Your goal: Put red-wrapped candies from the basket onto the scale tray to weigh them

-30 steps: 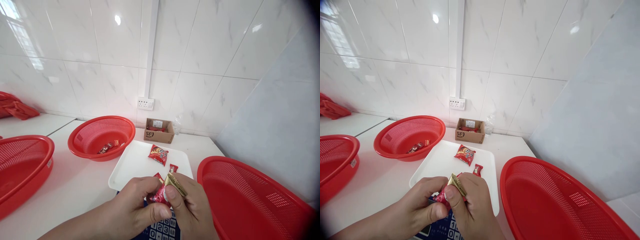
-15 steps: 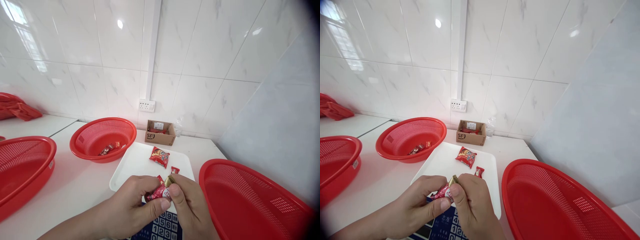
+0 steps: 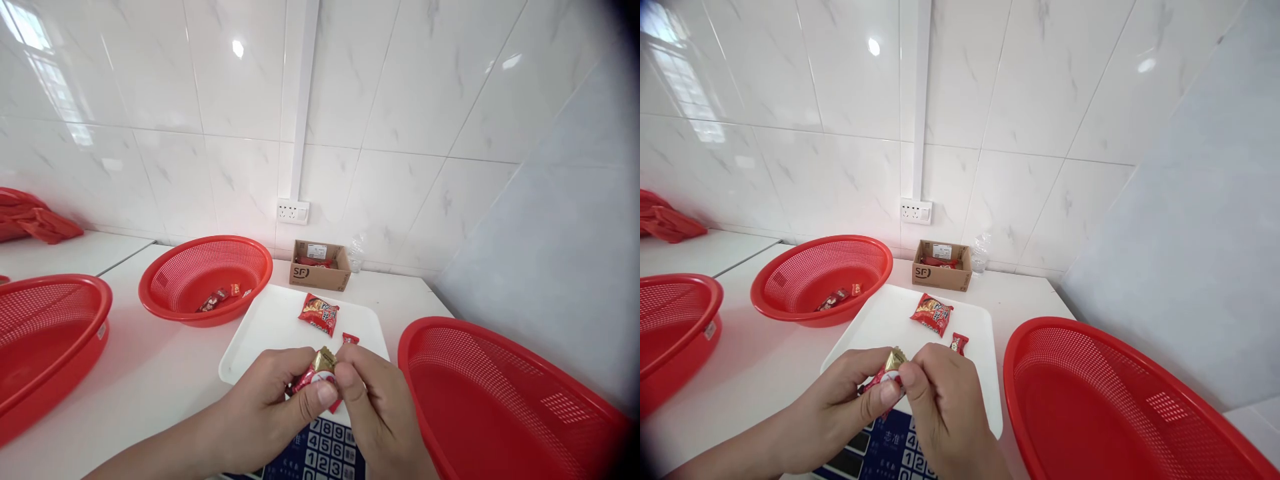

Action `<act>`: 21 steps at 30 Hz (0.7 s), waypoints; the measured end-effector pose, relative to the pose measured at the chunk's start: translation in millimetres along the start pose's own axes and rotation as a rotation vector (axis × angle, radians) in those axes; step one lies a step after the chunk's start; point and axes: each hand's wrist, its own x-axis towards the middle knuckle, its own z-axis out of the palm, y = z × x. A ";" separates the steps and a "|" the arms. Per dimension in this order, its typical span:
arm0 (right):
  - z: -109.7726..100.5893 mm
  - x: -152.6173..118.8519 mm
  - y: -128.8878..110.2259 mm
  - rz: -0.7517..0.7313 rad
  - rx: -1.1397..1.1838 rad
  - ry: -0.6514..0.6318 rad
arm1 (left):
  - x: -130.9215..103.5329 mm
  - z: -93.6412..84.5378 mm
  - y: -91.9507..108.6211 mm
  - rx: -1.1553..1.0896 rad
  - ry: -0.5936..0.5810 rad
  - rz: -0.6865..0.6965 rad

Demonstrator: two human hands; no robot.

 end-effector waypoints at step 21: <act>0.7 0.0 -13.1 0.085 -0.003 -0.047 | 3.7 4.8 -5.3 -0.145 0.022 0.068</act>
